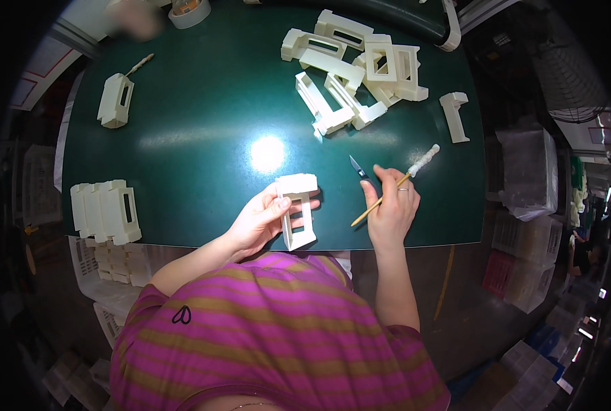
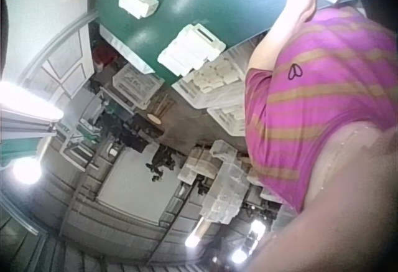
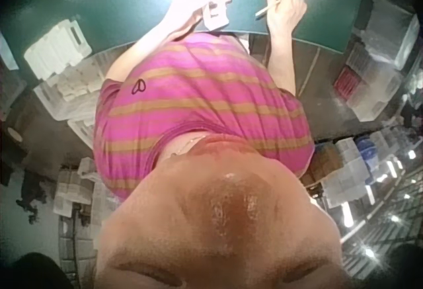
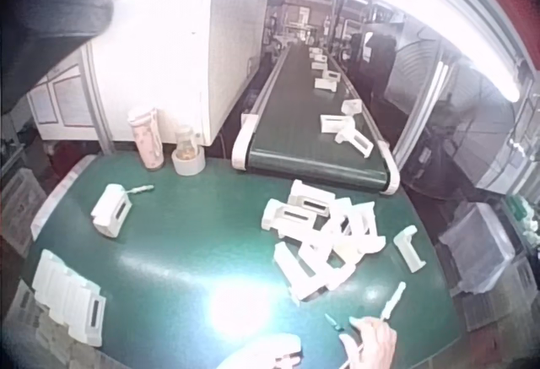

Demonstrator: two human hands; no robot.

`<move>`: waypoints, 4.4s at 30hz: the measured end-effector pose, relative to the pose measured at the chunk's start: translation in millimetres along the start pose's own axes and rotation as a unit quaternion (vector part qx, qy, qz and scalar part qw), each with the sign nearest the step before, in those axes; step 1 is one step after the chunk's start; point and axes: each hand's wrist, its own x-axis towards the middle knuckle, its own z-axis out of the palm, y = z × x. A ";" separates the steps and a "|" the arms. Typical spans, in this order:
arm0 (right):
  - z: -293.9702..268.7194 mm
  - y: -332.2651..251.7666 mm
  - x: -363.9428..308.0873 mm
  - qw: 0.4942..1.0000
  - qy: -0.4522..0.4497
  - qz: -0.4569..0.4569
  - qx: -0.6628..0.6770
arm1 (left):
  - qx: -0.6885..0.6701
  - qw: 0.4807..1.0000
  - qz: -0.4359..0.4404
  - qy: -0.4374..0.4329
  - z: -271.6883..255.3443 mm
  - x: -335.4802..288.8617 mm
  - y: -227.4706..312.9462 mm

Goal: Applying glue to white plastic manufacturing components and marking them with a pen.

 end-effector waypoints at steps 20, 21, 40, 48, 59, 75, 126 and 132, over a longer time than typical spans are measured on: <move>10.7 -59.1 -25.1 0.937 0.008 -0.203 0.282 | -0.020 0.997 0.065 -0.023 -11.1 -0.2 -12.4; 11.1 -60.3 -24.1 0.937 0.013 -0.165 0.309 | -0.032 0.997 0.065 -0.019 -10.8 -1.4 -12.3; 19.2 -61.3 14.2 0.554 -0.057 0.214 0.803 | 0.128 0.966 0.177 -0.135 -17.6 -24.8 24.4; 6.4 -71.8 19.8 0.642 -0.117 0.093 0.752 | 0.092 0.983 0.119 -0.108 -19.7 -30.6 42.3; 5.6 -81.1 23.7 0.760 -0.124 0.093 0.631 | 0.415 0.894 0.162 -0.044 -18.3 -40.1 42.0; 18.5 -98.1 10.5 0.841 0.040 -0.170 0.511 | 0.356 0.885 0.283 0.099 -53.1 -27.8 44.0; 31.1 52.6 322.1 0.978 0.124 -0.114 0.127 | 0.716 0.664 0.211 -0.034 -25.1 -32.8 92.8; 71.8 83.8 399.1 0.976 0.091 0.012 -0.195 | 0.664 0.718 0.206 -0.030 -32.5 -28.1 66.4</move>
